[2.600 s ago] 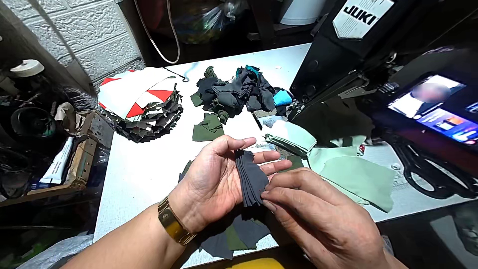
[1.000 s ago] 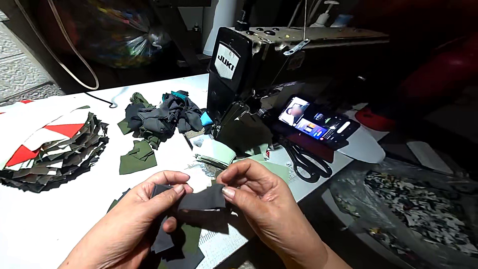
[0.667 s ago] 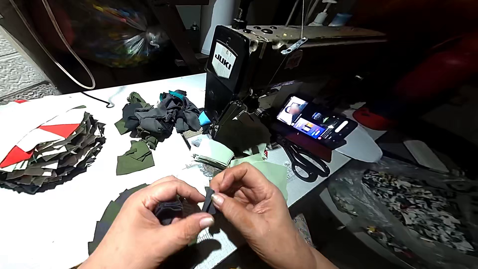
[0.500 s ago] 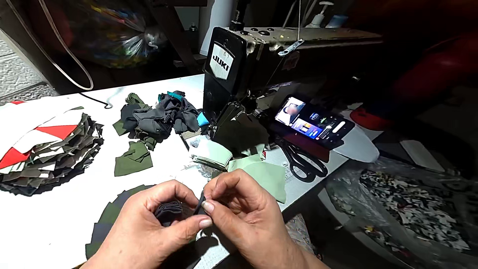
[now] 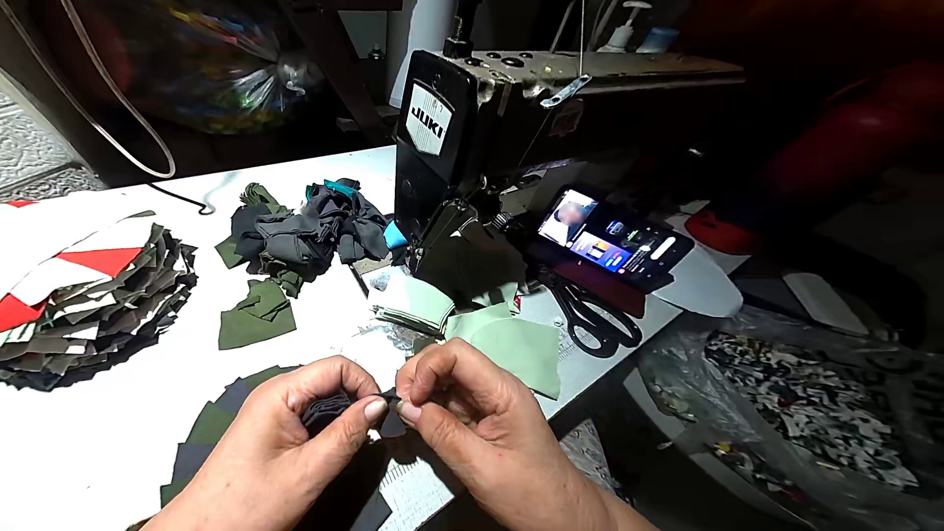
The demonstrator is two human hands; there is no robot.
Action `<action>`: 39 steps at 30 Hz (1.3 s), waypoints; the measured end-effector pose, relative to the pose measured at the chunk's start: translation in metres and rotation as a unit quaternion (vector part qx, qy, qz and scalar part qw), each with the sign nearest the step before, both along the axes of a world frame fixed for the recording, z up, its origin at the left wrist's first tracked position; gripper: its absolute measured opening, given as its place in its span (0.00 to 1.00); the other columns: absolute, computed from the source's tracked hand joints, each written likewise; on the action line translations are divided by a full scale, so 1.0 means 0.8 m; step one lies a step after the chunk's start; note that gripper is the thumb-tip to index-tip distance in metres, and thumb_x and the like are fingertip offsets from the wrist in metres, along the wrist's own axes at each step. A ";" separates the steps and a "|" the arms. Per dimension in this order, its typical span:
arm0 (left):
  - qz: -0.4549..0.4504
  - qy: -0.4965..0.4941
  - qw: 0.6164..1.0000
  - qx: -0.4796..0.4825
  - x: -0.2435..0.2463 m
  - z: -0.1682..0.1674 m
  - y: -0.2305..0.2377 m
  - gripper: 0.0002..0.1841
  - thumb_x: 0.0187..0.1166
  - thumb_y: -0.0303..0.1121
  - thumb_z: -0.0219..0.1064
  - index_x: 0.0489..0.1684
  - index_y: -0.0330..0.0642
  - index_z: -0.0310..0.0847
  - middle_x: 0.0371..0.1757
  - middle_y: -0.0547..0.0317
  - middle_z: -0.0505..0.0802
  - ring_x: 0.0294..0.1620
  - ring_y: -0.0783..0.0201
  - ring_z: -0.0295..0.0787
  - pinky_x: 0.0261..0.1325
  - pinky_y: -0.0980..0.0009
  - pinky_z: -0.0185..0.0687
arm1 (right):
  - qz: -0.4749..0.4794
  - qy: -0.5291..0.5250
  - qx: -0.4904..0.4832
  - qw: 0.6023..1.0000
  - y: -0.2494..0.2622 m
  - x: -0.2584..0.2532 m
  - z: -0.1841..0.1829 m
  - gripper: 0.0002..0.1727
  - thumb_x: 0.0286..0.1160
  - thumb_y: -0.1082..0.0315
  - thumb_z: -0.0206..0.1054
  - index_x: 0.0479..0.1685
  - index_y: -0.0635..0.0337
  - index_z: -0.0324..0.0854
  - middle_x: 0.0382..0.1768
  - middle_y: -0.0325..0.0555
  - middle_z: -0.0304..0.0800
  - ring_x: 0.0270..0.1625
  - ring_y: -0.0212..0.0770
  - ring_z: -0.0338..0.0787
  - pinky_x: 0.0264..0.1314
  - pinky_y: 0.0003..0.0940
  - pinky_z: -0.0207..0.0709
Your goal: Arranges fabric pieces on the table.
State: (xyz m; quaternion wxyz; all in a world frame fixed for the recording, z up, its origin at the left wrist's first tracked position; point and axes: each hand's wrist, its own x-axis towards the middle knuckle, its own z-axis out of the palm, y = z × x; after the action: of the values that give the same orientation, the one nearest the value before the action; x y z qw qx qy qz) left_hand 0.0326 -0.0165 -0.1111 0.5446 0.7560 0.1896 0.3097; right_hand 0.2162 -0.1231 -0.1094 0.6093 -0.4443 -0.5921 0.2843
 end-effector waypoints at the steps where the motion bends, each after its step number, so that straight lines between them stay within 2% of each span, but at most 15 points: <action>1: -0.003 0.002 1.000 -0.020 0.000 0.001 0.001 0.07 0.82 0.43 0.68 0.39 0.54 0.88 0.27 0.71 0.87 0.19 0.80 0.76 0.21 0.86 0.70 | 0.010 0.011 -0.006 1.000 0.000 0.001 0.001 0.03 0.79 0.79 0.64 0.44 0.64 0.79 0.41 0.43 0.86 0.45 0.28 0.88 0.49 0.21 0.85; 7: -0.027 0.013 0.992 -0.121 -0.004 0.018 -0.001 0.05 0.81 0.39 0.70 0.39 0.52 0.87 0.23 0.65 0.84 0.18 0.78 0.73 0.20 0.86 0.67 | 0.074 0.051 -0.064 0.994 -0.003 0.015 0.011 0.04 0.79 0.76 0.66 0.46 0.59 0.80 0.41 0.43 0.87 0.40 0.29 0.87 0.44 0.21 0.84; 9: -0.035 0.011 0.989 -0.143 -0.005 0.021 -0.001 0.03 0.80 0.34 0.70 0.44 0.50 0.87 0.26 0.64 0.85 0.19 0.77 0.73 0.21 0.85 0.67 | 0.093 0.056 -0.081 0.991 -0.004 0.019 0.012 0.05 0.77 0.74 0.67 0.47 0.57 0.81 0.41 0.42 0.87 0.41 0.29 0.87 0.45 0.21 0.84; 15: -0.061 -0.008 0.974 -0.217 -0.007 0.032 -0.001 0.10 0.80 0.27 0.66 0.55 0.48 0.84 0.32 0.59 0.87 0.25 0.75 0.79 0.26 0.84 0.74 | 0.106 0.063 -0.099 0.987 -0.001 0.023 0.005 0.10 0.75 0.71 0.65 0.52 0.52 0.85 0.38 0.39 0.87 0.37 0.25 0.86 0.40 0.17 0.81; 17: -0.067 -0.004 0.977 -0.202 -0.007 0.034 -0.002 0.10 0.81 0.28 0.66 0.56 0.47 0.83 0.34 0.59 0.87 0.26 0.74 0.80 0.28 0.83 0.75 | 0.094 0.050 -0.094 0.990 0.001 0.022 0.004 0.11 0.80 0.65 0.64 0.56 0.52 0.86 0.39 0.39 0.87 0.40 0.27 0.86 0.43 0.18 0.81; 19: -0.069 -0.001 0.982 -0.176 -0.005 0.033 -0.003 0.10 0.80 0.28 0.66 0.56 0.46 0.83 0.35 0.59 0.87 0.26 0.73 0.78 0.27 0.83 0.73 | 0.097 0.033 -0.100 0.990 0.001 0.020 0.004 0.17 0.83 0.52 0.65 0.59 0.51 0.85 0.44 0.38 0.89 0.46 0.29 0.88 0.50 0.22 0.83; 21: -0.077 -0.005 0.983 -0.165 -0.004 0.033 -0.004 0.11 0.81 0.26 0.66 0.57 0.45 0.82 0.35 0.58 0.88 0.27 0.73 0.80 0.28 0.83 0.74 | 0.089 0.017 -0.122 0.988 0.001 0.013 0.006 0.22 0.78 0.44 0.69 0.57 0.50 0.84 0.43 0.34 0.90 0.46 0.28 0.89 0.48 0.21 0.84; 24: -0.081 0.002 0.985 -0.153 -0.004 0.034 -0.004 0.11 0.82 0.26 0.66 0.59 0.43 0.81 0.37 0.57 0.90 0.30 0.72 0.84 0.32 0.81 0.79 | 0.065 0.018 -0.150 0.986 0.000 0.004 0.006 0.12 0.75 0.56 0.75 0.51 0.50 0.86 0.36 0.36 0.92 0.37 0.27 0.90 0.40 0.18 0.84; 26: -0.070 0.004 0.986 -0.150 -0.005 0.035 -0.003 0.11 0.84 0.27 0.65 0.60 0.44 0.81 0.35 0.58 0.88 0.24 0.73 0.78 0.24 0.83 0.72 | 0.047 0.024 -0.144 0.988 0.002 0.005 0.006 0.07 0.74 0.64 0.74 0.45 0.52 0.88 0.31 0.39 0.90 0.31 0.28 0.87 0.34 0.19 0.82; 28: -0.064 -0.001 0.985 -0.162 -0.005 0.036 -0.003 0.13 0.83 0.30 0.67 0.63 0.44 0.79 0.35 0.59 0.88 0.21 0.75 0.75 0.21 0.84 0.68 | 0.038 0.026 -0.132 0.990 0.003 0.007 0.011 0.05 0.73 0.66 0.74 0.43 0.52 0.88 0.30 0.40 0.88 0.29 0.28 0.86 0.32 0.19 0.82; 31: -0.071 0.021 0.984 -0.160 -0.006 0.040 -0.003 0.22 0.72 0.30 0.77 0.65 0.42 0.78 0.41 0.58 0.91 0.32 0.72 0.85 0.32 0.81 0.82 | 0.034 0.026 -0.114 0.993 0.004 0.004 0.022 0.06 0.74 0.68 0.73 0.46 0.54 0.86 0.30 0.40 0.88 0.29 0.29 0.87 0.32 0.20 0.84; 33: -0.076 0.047 0.989 -0.120 -0.006 0.043 -0.002 0.19 0.70 0.27 0.78 0.60 0.38 0.82 0.41 0.58 0.91 0.38 0.70 0.89 0.39 0.78 0.88 | 0.032 0.012 -0.097 0.995 0.003 0.001 0.030 0.09 0.74 0.71 0.71 0.51 0.55 0.84 0.34 0.39 0.89 0.31 0.30 0.88 0.33 0.20 0.85; 36: -0.075 0.045 0.992 -0.093 -0.012 0.049 0.008 0.03 0.77 0.24 0.71 0.42 0.36 0.86 0.33 0.58 0.91 0.31 0.71 0.88 0.34 0.79 0.86 | 0.030 -0.026 -0.049 0.998 0.006 0.003 0.038 0.11 0.76 0.74 0.69 0.54 0.56 0.82 0.42 0.36 0.89 0.39 0.28 0.89 0.42 0.19 0.87; 38: -0.081 0.023 0.990 -0.115 -0.018 0.052 0.017 0.02 0.80 0.24 0.68 0.39 0.38 0.87 0.30 0.60 0.90 0.26 0.75 0.83 0.29 0.82 0.81 | 0.028 -0.027 -0.015 0.999 0.010 0.004 0.040 0.12 0.75 0.78 0.68 0.54 0.57 0.81 0.44 0.35 0.87 0.43 0.28 0.89 0.48 0.20 0.88; 39: -0.078 0.010 0.988 -0.136 -0.019 0.054 0.019 0.03 0.81 0.25 0.66 0.39 0.40 0.86 0.27 0.63 0.87 0.21 0.77 0.76 0.23 0.84 0.71 | 0.028 -0.022 -0.002 0.999 0.012 0.003 0.040 0.12 0.74 0.79 0.68 0.54 0.58 0.81 0.46 0.36 0.88 0.45 0.28 0.90 0.51 0.21 0.88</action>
State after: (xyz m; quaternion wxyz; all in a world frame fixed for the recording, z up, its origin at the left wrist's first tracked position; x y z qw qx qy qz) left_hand 0.0175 -0.0016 -0.0678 0.6626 0.6906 0.1763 0.2301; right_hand 0.2183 -0.1135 -0.0773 0.5872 -0.4345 -0.6171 0.2925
